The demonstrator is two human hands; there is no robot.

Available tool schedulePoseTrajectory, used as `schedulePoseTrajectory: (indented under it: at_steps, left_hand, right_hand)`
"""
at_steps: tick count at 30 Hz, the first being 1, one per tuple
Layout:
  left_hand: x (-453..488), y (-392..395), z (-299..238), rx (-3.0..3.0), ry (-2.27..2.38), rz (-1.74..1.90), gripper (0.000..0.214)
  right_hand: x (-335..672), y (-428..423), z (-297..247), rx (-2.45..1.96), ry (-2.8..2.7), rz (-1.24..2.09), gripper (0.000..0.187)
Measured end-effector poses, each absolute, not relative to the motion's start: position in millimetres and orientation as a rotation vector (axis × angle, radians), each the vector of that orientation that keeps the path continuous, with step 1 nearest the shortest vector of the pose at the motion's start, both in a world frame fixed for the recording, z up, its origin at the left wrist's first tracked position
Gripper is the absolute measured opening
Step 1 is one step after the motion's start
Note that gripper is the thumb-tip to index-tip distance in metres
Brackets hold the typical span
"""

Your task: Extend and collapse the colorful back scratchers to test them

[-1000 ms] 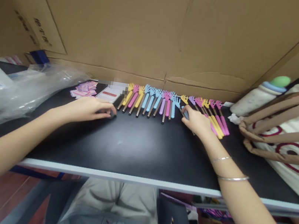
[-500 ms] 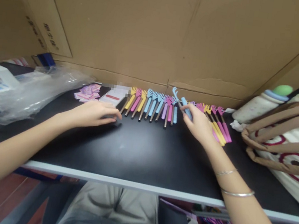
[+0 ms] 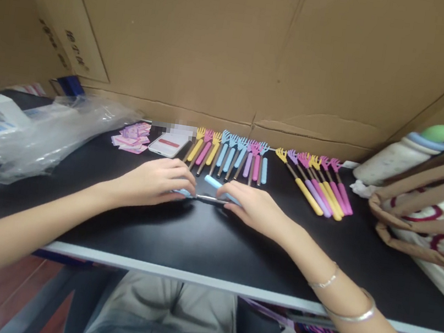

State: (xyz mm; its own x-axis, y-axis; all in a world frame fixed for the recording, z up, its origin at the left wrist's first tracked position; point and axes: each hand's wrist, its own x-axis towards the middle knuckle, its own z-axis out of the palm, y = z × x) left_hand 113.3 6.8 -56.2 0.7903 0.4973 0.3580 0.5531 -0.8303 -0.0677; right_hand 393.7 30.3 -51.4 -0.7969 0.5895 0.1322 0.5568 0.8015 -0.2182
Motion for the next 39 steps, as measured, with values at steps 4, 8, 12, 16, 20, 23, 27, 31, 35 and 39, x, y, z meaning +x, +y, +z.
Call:
schedulePoseTrajectory:
  at_steps: [4, 8, 12, 16, 20, 23, 27, 31, 35, 39]
  left_hand:
    - [112, 10, -64, -2.899, -0.873, -0.432, 0.025]
    - [112, 11, -67, -2.937, -0.913, -0.434, 0.024]
    - [109, 8, -62, -2.956, -0.983, -0.389, 0.023]
    - [98, 4, -49, -2.906, -1.171, -0.246, 0.032]
    - [86, 6, -41, -2.816, -1.345, -0.139, 0.028]
    - [89, 8, -44, -2.771, -1.288, -0.242, 0.02]
    - [105, 9, -61, -2.834, -1.12, -0.389, 0.023]
    - [115, 9, -74, -2.855, -1.099, -0.49, 0.02]
    - [115, 10, -75, -2.804, -1.092, -0.471, 0.018]
    - [113, 10, -72, -2.684, -1.096, -0.364, 0.02]
  right_hand:
    - [392, 29, -50, -0.89, -2.768, 0.275, 0.018]
    - [394, 30, -44, -0.933, -2.699, 0.235, 0.021]
    - [401, 34, -41, -0.96, -2.656, 0.212, 0.026]
    - [407, 36, -40, -1.012, -2.637, 0.139, 0.028]
    - [411, 37, -36, -1.129, -2.619, -0.02, 0.033]
    - [412, 38, -35, -1.182, -2.606, -0.081, 0.036]
    - [413, 40, -34, -1.147, -2.596, -0.106, 0.037]
    - [412, 40, -32, -1.109, -2.581, -0.093, 0.032]
    - [412, 39, -31, -1.128, -2.597, -0.04, 0.022]
    - [411, 38, -30, -1.223, -2.538, 0.036, 0.017]
